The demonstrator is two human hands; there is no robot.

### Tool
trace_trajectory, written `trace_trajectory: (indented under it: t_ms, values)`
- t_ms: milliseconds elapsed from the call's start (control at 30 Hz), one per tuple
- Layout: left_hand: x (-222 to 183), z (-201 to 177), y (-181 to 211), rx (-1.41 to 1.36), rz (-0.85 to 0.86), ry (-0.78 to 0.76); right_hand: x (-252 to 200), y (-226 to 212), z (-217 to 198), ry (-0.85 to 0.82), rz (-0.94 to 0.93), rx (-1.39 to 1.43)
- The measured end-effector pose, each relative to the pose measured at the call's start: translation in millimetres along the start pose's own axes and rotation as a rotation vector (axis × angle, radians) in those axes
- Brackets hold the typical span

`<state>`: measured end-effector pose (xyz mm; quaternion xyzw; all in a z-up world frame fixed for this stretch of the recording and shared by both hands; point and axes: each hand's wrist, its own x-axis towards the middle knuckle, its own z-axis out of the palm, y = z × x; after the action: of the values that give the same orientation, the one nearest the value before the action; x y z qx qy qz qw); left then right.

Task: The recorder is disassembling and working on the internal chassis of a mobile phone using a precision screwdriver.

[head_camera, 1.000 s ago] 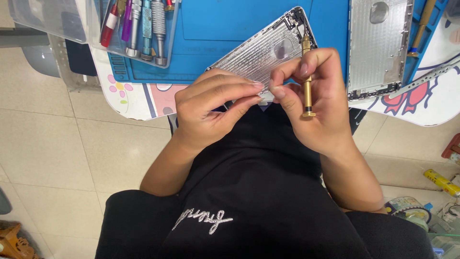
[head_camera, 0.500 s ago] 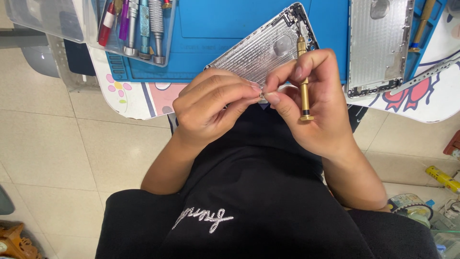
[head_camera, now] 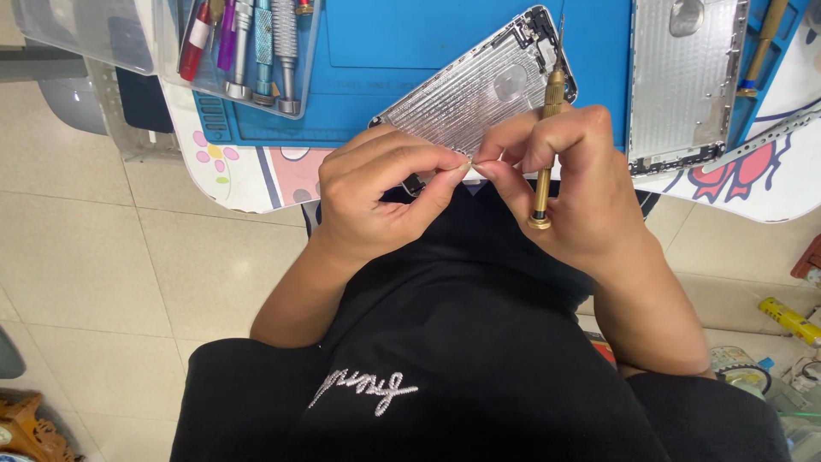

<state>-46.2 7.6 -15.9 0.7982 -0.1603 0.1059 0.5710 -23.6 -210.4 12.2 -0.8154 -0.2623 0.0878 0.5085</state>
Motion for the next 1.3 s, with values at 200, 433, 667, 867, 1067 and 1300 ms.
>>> trace_trajectory:
  t_ms: [200, 433, 667, 867, 1067, 1300]
  values:
    - [0, -4, -3, -0.012, -0.048, -0.03, 12, 7, -3, -0.053, -0.067, -0.099]
    - [10, -9, -13, 0.32, 0.05, 0.018, 40, 33, -8, -0.042, -0.285, -0.398]
    - [18, 0, -24, 0.378, -0.028, -0.034, 49, 40, -2, -0.033, -0.294, -0.475]
    - [23, 2, -30, 0.372, -0.024, -0.016, 49, 49, 0, -0.038, -0.298, -0.483]
    - [27, 4, -28, 0.362, -0.026, -0.018, 50, 49, 0, -0.039, -0.303, -0.513]
    - [29, 8, -28, 0.377, -0.035, 0.008, 51, 42, 1, -0.029, -0.355, -0.635]
